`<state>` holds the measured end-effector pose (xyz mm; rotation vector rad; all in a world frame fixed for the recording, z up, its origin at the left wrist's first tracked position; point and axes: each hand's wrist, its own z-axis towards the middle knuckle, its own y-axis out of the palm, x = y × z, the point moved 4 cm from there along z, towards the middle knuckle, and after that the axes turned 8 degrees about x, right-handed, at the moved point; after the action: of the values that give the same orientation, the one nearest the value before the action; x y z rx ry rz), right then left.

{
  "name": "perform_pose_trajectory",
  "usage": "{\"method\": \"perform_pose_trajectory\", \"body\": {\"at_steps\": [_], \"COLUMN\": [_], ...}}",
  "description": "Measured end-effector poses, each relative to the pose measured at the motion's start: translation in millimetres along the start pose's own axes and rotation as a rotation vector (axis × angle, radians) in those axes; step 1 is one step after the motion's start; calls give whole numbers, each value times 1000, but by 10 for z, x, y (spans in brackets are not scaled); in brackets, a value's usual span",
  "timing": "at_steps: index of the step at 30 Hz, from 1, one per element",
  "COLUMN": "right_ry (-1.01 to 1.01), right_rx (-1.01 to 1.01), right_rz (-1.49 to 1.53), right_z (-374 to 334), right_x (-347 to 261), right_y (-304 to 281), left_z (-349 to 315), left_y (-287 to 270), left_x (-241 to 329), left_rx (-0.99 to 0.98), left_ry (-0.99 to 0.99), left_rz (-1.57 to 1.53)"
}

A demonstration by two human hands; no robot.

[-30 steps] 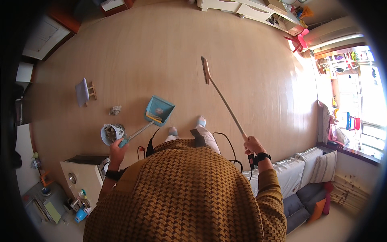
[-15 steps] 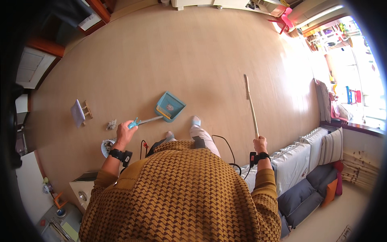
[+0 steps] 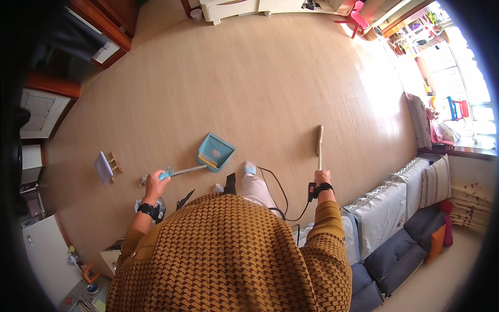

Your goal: The person sweeps the floor with a broom and dustpan, moving from the living room to the kitchen and back. They gather debris into the dustpan and continue sweeping different areas of the room.

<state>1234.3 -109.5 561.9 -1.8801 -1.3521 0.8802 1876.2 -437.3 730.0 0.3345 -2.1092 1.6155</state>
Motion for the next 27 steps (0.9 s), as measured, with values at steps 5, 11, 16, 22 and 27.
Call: {"method": "perform_pose_trajectory", "body": {"at_steps": [5, 11, 16, 22, 27], "right_ry": [-248, -631, -897, -1152, -977], "right_rx": [-86, -162, -241, -378, -538], "right_rz": [-215, -369, -566, -652, -484], "right_z": [-405, -736, -1145, -1509, -1394], "right_x": [-430, -925, -1293, -1494, -1808], "right_y": [413, 505, 497, 448, -108], "left_z": [-7, 90, 201, 210, 198], "left_y": [-33, -26, -56, -71, -56], "left_x": [64, 64, 47, 84, 73], "left_rx": [33, 14, 23, 34, 50], "left_ry": [0, -74, -59, -74, -97], "left_rz": [35, 26, 40, 37, 35]}}
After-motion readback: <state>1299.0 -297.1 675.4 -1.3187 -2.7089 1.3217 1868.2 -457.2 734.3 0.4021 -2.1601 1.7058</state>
